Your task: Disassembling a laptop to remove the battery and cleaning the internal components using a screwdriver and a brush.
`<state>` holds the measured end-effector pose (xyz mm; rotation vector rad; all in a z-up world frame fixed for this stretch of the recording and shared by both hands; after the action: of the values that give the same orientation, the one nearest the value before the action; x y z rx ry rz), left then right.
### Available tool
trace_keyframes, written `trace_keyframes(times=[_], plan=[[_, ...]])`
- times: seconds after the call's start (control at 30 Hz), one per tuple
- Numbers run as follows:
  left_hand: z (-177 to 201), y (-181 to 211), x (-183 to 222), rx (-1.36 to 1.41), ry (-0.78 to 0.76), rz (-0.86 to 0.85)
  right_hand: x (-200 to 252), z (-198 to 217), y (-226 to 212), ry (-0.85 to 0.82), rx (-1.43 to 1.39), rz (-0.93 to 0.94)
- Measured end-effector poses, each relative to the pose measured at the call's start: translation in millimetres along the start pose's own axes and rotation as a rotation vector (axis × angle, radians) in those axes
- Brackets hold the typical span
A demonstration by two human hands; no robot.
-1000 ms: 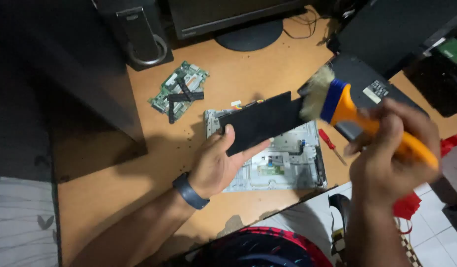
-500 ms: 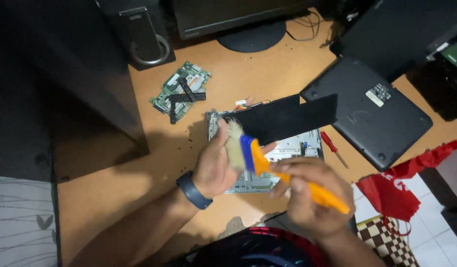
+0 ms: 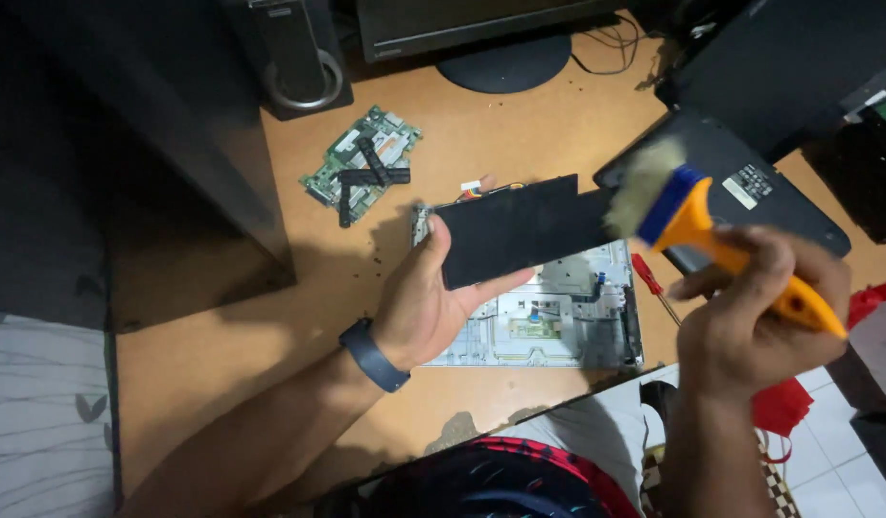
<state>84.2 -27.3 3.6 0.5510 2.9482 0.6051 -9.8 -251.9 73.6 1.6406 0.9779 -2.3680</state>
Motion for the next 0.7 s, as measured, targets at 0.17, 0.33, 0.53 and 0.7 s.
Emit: trace_keyframes(times=[0.17,0.33,0.53,0.7], plan=[[11,-14,-9,-0.153,-0.016,0.108,29,-5,-12,-0.273,-0.474,0.152],[-13,10,-1,-0.177,-0.054,-0.013,10,27,45,-0.036,0.078,-0.109],[-1,3,-8,-0.166,0.052,-0.018,36,4,41,-0.340,-0.412,-0.032],[10,15,-9,-0.295,0.137,-0.026,-2,35,32,-0.047,0.217,-0.081]])
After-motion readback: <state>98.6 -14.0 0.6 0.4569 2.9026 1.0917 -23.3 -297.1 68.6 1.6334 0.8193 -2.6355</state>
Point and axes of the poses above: each hand's wrist, its own x-axis away from the middle knuckle, its own z-axis out of the back of the hand, y = z × x, the point moved 8 cm from there along -x, towards the middle knuckle, and after that the axes turned 11 degrees about x, right-handed, at the moved point
